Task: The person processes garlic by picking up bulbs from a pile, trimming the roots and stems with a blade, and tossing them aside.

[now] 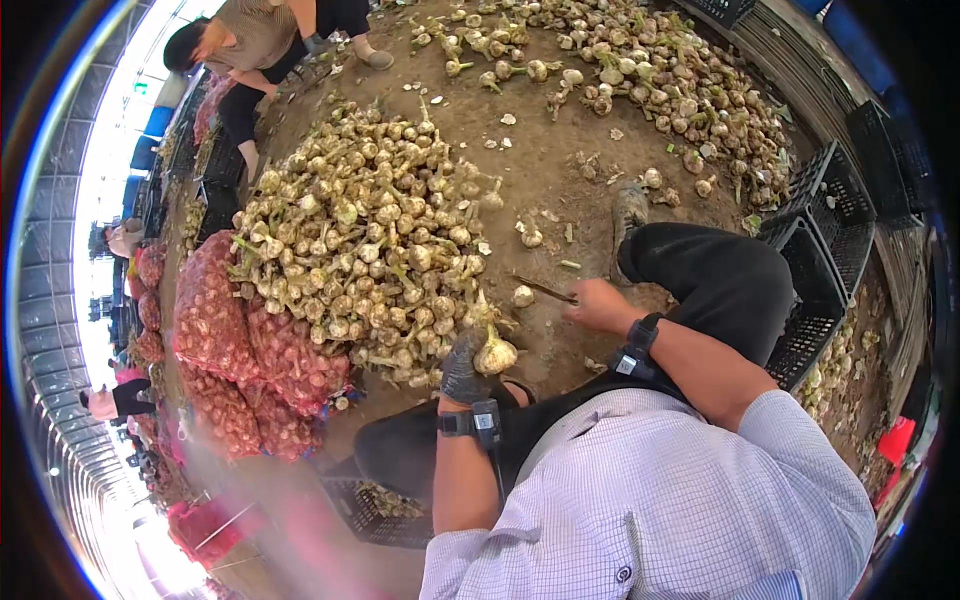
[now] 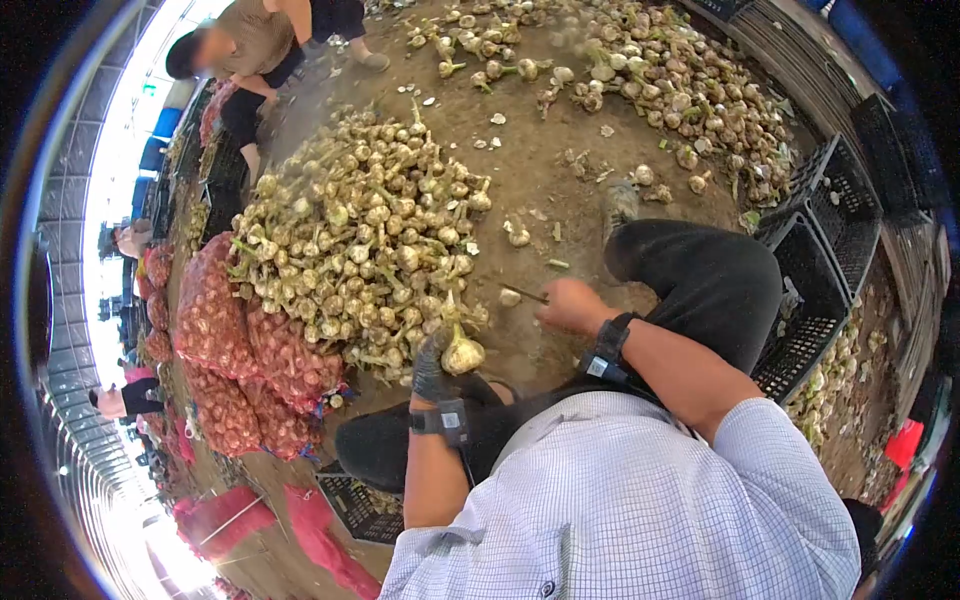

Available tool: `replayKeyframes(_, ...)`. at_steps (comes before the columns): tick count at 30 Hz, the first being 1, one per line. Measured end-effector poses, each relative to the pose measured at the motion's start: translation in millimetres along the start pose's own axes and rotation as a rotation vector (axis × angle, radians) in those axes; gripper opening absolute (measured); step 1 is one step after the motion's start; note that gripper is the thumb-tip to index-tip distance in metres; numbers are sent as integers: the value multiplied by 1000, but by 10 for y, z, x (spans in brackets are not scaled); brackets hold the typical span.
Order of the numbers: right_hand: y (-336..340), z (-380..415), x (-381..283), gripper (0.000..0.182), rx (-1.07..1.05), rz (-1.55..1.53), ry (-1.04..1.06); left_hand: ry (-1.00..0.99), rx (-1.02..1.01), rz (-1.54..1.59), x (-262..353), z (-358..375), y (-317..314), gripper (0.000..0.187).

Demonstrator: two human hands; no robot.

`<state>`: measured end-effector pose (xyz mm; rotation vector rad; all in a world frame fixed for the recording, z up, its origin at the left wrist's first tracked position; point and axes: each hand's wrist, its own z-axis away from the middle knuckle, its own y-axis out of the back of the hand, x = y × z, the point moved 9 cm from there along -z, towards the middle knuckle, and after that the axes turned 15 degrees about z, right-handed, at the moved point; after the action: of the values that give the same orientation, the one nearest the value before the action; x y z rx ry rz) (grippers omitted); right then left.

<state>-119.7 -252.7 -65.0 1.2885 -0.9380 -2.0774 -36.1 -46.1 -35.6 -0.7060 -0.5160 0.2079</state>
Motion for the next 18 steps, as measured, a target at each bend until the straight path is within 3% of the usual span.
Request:
replayKeyframes(2, 148, 19, -189, 34, 55, -129, 96, 89, -61, 79, -149, -63, -39, 36)
replayKeyframes(5, 92, 13, -313, 33, -22, -220, 141, 165, -98, 170, -273, -138, 56, 31)
replayKeyframes(8, 191, 47, -393, 33, 84, -189, 149, 168, -20, 96, -234, -229, 124, 29)
replayKeyframes(9, 80, 26, -259, 34, 60, -162, 56, 157, 213, 102, -192, -236, 128, 30)
replayKeyframes(11, -177, -38, 94, 35, 21, -101, -128, -13, 22, 140, 21, -759, 18, 32)
replayKeyframes(13, -320, -63, 272, 36, -79, -53, -197, -374, -304, -534, 531, -776, -1168, 33)
replayKeyframes(14, -385, -50, 341, 36, -131, -24, -238, -477, -340, -701, 649, -905, -1463, 35)
replayKeyframes(16, -383, -18, 326, 37, -88, -59, -226, -522, -191, -801, 806, -1135, -1435, 44)
replayKeyframes(18, -308, -29, 343, 38, -59, -48, -221, -389, 145, -670, 893, -1601, -935, 57)
